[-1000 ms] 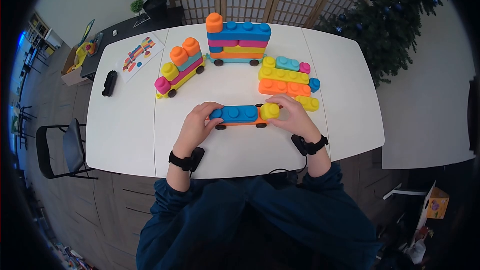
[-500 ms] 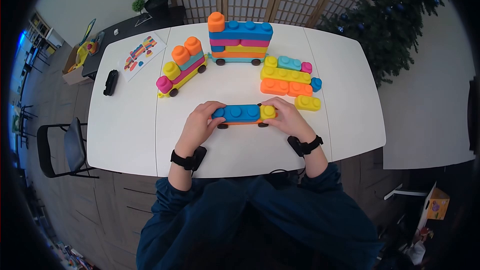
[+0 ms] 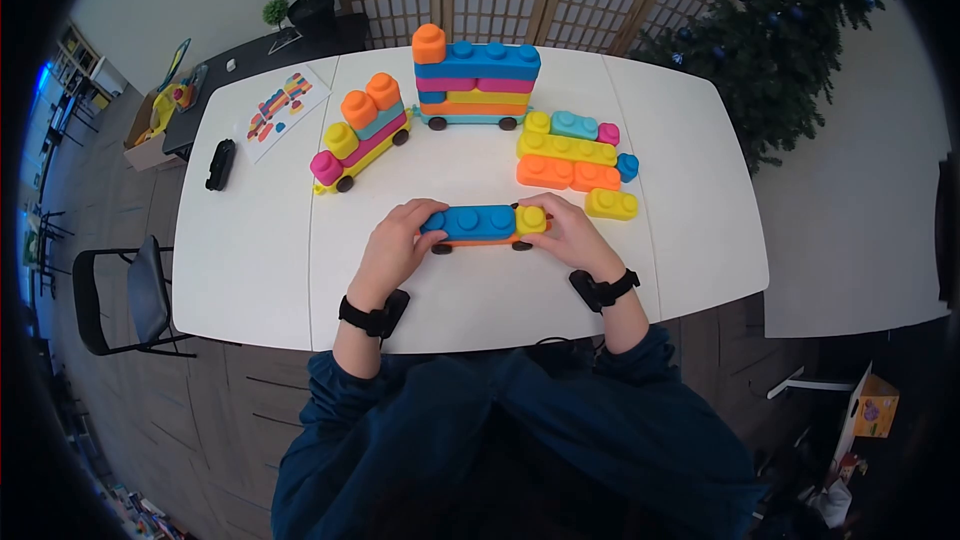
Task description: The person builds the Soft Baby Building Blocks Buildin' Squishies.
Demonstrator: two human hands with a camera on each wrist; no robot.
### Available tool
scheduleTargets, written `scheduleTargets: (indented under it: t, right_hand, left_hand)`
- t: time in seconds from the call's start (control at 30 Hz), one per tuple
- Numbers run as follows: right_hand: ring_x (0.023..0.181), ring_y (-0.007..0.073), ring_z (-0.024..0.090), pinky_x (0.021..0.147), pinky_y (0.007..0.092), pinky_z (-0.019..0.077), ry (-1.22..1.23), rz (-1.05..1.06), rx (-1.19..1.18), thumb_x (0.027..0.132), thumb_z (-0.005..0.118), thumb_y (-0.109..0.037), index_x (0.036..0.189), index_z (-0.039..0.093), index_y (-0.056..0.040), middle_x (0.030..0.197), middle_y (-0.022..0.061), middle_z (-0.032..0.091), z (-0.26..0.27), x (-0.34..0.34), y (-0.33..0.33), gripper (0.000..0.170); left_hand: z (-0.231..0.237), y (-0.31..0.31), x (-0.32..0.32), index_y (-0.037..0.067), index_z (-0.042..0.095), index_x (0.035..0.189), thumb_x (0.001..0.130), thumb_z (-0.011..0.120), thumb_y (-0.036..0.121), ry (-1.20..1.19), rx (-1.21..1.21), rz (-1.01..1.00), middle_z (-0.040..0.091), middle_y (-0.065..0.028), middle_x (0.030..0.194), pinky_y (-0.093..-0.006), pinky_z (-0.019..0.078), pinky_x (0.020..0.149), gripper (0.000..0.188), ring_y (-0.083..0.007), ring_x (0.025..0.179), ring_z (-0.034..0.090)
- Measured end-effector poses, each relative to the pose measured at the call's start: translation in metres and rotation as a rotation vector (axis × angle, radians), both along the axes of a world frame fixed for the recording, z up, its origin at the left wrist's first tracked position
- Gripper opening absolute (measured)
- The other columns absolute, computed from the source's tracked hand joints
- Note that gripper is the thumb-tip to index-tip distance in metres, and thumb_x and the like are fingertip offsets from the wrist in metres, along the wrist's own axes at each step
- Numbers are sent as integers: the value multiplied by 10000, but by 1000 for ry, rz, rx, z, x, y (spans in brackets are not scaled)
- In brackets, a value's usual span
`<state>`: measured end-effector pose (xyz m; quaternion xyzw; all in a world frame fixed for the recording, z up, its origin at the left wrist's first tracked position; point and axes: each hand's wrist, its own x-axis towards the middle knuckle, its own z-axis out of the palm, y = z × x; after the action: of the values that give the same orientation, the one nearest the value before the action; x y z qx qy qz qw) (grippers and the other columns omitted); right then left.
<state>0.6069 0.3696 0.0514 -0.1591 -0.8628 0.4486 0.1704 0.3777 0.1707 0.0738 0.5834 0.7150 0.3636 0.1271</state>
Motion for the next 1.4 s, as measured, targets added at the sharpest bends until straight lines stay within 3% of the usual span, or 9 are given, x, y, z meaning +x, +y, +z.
scheduleTargets:
  t: [0.17,0.3,0.47,0.7,0.9,0.97,1.07,1.13,1.4]
  right_hand:
    - [1152,300,626,970,375,529,-8,-23,117,806,821,-119,1296,588,-50,1272,143,632,17,8,1,547]
    - [1127,314,635,965,383,512,60,-303,167,816,826,-178,1252,626,-32,1240,139,651,22,28,30,501]
    - [1028,342,637,882,429,520,-238,-602,745,820,796,-171,1114,676,-9,1125,128,671,3,41,78,356]
    - [1028,323,630,871,436,503,-358,-606,533,845,760,-168,1067,689,-14,1060,129,666,-7,42,99,280]
    - [982,354,626,846,450,509,-215,-630,684,869,736,-140,1080,660,-7,1064,143,649,15,45,79,261]
    - [998,343,631,871,435,514,-11,-678,619,898,720,-151,1104,630,-12,1098,138,646,27,41,69,264]
    - [1011,314,646,891,395,518,313,-475,452,920,712,-174,1119,613,-22,1097,130,659,38,19,45,269]
    - [1006,296,665,897,359,522,319,-342,153,929,711,-185,1127,611,-26,1063,132,674,43,-1,17,273]
    - [847,302,660,755,364,526,223,-77,270,903,750,-246,1103,610,-32,991,126,678,29,-52,-31,325]
  left_hand:
    - [1,1,3,82,650,1208,844,758,145,49,-32,10,678,-98,1162,-405,546,875,384,-327,1017,644]
    - [1,0,2,61,638,1241,809,798,172,97,14,40,669,-109,1187,-401,540,895,475,-322,1069,628]
    - [1,-2,-1,61,642,1231,770,836,179,112,-17,71,676,-119,1153,-397,543,886,514,-330,1052,636]
    - [-4,3,3,70,654,1185,765,842,177,17,-24,94,690,-113,1064,-401,551,854,473,-335,983,662]
    - [-4,6,4,68,655,1182,765,844,190,16,-36,81,690,-110,1063,-401,551,852,473,-334,984,662]
    - [-4,6,3,67,656,1179,765,845,196,12,-42,77,689,-109,1060,-403,551,850,472,-335,981,663]
    - [-8,7,3,65,643,1210,767,845,209,23,-53,69,691,-119,1095,-399,554,856,507,-338,992,666]
    - [-12,7,3,65,618,1264,756,856,201,9,-21,96,688,-139,1147,-397,556,874,577,-334,1018,674]
    - [-11,5,0,67,532,1383,713,901,163,-194,-76,97,683,-152,1191,-377,579,866,771,-295,1008,693]
